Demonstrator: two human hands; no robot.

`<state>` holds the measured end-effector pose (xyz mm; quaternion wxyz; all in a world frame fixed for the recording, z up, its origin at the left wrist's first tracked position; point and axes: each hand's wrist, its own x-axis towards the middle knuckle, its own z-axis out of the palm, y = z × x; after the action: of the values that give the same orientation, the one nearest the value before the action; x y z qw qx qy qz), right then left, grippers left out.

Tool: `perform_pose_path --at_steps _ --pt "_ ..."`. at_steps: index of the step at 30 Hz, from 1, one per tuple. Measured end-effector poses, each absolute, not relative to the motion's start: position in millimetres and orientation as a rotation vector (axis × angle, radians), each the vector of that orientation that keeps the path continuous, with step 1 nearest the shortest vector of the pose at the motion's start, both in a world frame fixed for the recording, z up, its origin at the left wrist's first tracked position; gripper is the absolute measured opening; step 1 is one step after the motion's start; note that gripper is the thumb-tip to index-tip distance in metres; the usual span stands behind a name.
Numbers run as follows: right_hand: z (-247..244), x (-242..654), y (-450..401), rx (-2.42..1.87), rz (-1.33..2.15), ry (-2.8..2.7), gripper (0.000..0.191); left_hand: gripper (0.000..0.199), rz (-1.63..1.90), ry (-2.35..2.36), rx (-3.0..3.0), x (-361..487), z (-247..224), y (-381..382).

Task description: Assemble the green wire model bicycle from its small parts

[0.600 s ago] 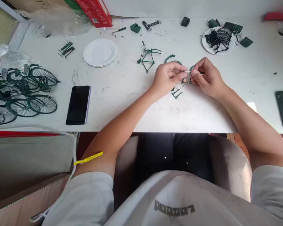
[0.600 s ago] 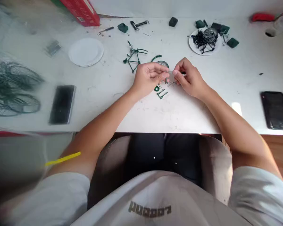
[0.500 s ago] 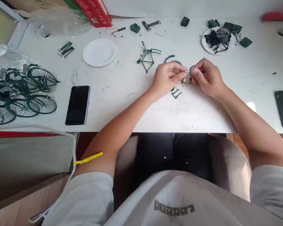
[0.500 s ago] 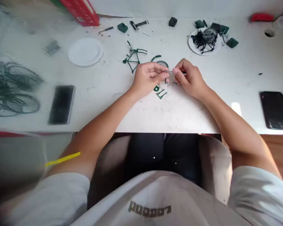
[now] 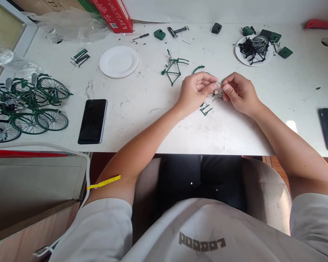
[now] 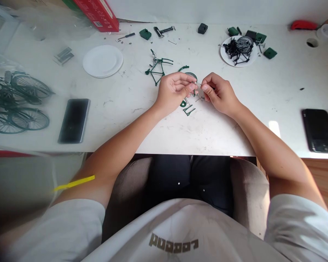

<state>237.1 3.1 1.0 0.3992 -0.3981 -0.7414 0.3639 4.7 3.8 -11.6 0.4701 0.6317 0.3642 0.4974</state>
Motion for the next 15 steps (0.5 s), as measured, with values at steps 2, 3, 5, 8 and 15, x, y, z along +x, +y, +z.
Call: perform_pose_path --at_steps 2,3,5,8,15 --pt "-1.1 238.6 5.2 -1.001 0.888 -1.857 0.064 0.022 1.225 0.896 1.521 4.0 -8.5 3.1" --pt "-0.6 238.9 5.5 -0.998 0.866 -1.845 0.063 0.022 1.227 0.899 1.509 3.7 -7.2 2.9" --pt "3.6 238.0 3.8 -0.994 0.816 -1.82 0.062 0.024 1.23 0.908 1.49 3.1 -5.7 2.9" --pt "14.7 233.0 -3.6 -0.993 0.78 -1.818 0.06 0.025 1.228 0.913 1.47 3.0 -5.4 3.6" --pt "23.3 223.9 -11.5 -0.948 0.771 -1.88 0.055 0.026 1.221 0.927 1.473 2.0 -4.0 2.9"
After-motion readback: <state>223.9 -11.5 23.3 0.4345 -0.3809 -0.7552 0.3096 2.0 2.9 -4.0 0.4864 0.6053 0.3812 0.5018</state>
